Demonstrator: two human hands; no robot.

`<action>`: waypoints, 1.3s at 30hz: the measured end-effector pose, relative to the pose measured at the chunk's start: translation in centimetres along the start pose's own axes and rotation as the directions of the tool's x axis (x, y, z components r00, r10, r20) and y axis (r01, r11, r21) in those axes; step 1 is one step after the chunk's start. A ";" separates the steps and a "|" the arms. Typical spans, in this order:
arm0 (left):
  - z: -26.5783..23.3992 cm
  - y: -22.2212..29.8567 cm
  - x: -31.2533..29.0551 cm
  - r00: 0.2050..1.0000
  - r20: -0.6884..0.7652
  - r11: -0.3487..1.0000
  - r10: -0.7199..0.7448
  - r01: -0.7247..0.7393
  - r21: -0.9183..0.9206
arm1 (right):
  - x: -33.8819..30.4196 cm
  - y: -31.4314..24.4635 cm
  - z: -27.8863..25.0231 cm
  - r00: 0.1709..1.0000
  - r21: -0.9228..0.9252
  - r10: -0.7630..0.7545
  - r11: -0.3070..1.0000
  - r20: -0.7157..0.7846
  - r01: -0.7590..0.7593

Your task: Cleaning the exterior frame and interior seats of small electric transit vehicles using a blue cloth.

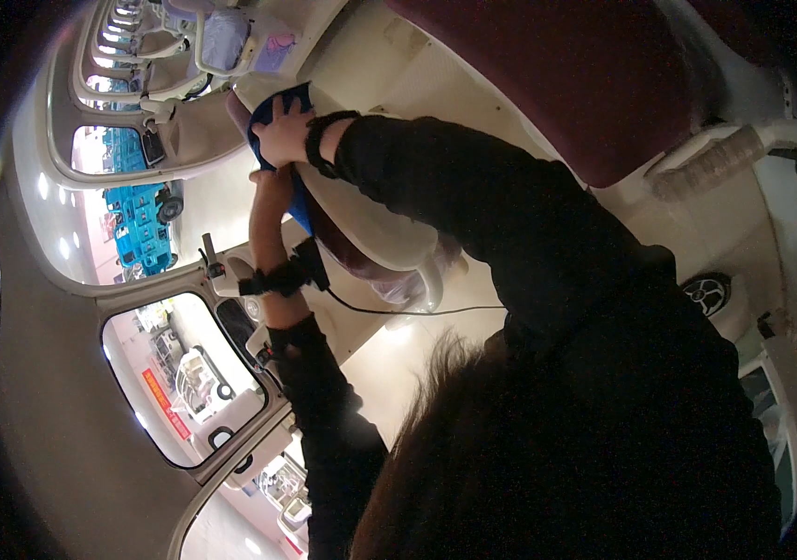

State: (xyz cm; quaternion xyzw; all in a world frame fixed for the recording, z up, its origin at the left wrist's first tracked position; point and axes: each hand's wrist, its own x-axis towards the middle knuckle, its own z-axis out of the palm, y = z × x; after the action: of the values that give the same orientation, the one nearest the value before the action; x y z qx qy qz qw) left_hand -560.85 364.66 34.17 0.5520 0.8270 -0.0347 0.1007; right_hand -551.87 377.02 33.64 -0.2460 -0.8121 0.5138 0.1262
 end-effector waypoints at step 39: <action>-3.5 -5.1 9.1 0.787 0.321 0.609 -0.526 0.612 -0.504 | 8.2 -1.2 0.4 0.938 -0.165 -0.129 0.983 -0.321 0.079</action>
State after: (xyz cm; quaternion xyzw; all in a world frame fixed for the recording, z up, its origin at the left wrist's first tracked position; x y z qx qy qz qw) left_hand -569.36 371.47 35.50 0.1971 0.9188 0.1517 0.3064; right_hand -559.30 380.60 34.11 -0.2941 -0.8277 0.3953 0.2688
